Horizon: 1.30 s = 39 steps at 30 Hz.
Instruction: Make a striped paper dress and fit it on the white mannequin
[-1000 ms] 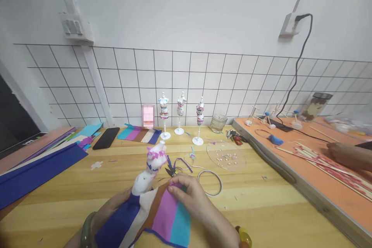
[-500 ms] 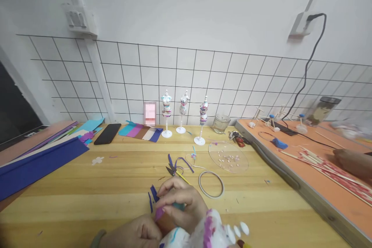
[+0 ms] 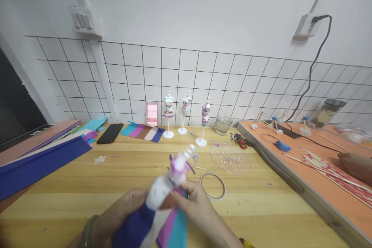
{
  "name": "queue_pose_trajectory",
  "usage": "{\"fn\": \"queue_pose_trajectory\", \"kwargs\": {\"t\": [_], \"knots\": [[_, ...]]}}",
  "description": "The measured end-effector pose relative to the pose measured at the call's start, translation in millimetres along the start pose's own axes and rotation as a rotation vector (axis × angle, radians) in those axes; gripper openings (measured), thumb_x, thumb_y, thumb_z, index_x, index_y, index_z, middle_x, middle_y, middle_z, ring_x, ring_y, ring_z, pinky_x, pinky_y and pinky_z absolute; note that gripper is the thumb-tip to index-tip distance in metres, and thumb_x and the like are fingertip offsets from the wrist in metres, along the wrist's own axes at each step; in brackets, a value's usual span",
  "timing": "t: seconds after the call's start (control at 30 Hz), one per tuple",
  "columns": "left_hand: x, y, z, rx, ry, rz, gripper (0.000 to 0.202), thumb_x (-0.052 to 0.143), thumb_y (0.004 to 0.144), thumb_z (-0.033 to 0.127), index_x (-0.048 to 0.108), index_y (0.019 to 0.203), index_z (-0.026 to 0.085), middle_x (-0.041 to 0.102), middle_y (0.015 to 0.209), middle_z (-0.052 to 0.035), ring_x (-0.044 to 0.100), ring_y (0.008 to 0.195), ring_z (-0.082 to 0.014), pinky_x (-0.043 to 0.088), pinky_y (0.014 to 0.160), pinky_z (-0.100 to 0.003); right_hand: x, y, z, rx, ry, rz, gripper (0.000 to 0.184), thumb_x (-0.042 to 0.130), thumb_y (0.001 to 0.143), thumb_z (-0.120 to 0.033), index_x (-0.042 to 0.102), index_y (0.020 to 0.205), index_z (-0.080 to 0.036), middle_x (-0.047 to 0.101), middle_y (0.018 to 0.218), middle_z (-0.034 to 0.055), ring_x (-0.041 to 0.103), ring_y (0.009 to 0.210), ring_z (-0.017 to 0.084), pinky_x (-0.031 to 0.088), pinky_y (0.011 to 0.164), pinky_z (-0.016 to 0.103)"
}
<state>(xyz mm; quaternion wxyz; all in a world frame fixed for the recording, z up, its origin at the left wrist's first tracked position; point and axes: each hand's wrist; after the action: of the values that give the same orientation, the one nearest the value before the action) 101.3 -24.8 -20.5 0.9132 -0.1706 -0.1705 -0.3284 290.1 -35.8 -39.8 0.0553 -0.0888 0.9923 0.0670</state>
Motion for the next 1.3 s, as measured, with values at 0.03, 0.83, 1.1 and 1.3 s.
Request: {"fn": "queue_pose_trajectory", "kwargs": {"t": [0.03,0.83,1.1,1.3], "knots": [[-4.1,0,5,0.02,-0.066,0.059,0.034,0.066,0.068,0.049,0.064,0.062,0.016,0.052,0.053,0.0013,0.04,0.047,-0.0088,0.031,0.049,-0.022,-1,0,0,0.02,0.008,-0.005,0.024,0.064,0.074,-0.044,0.071,0.081,-0.022,0.069,0.078,0.0041,0.062,0.073,0.019,0.047,0.07,0.031],[-18.7,11,8,0.133,0.034,0.318,0.031,0.062,0.075,0.045,0.064,0.072,0.014,0.064,0.059,-0.0006,0.053,0.053,-0.0109,0.038,0.052,-0.02,1,-2,24,0.018,-0.095,-0.044,0.055,0.068,0.075,-0.032,0.048,0.125,-0.023,0.053,0.126,0.0104,0.046,0.118,0.023,0.038,0.099,0.04],[-26.8,11,11,0.145,0.043,0.38,0.031,0.062,0.075,0.045,0.056,0.068,0.015,0.058,0.058,0.0018,0.049,0.05,-0.0081,0.036,0.048,-0.018,18,-7,6,0.032,0.121,-0.17,0.018,0.061,0.08,-0.033,0.064,0.089,-0.018,0.069,0.083,0.0036,0.063,0.08,0.018,0.047,0.07,0.028],[-52.3,15,17,0.33,0.2,0.529,0.035,0.059,0.075,0.05,0.051,0.066,0.017,0.041,0.048,0.0079,0.028,0.041,-0.0043,0.02,0.038,-0.016,17,-12,0,0.172,0.069,-0.424,0.022,0.059,0.077,-0.02,0.065,0.097,-0.018,0.068,0.088,0.001,0.061,0.086,0.018,0.044,0.076,0.026]]}}
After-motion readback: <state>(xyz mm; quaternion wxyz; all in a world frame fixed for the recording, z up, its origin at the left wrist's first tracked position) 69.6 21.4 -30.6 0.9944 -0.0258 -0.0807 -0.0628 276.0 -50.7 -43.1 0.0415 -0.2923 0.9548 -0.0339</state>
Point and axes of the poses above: each hand's wrist, its own y-axis towards the middle knuckle, its own x-axis out of the palm, z = x × y
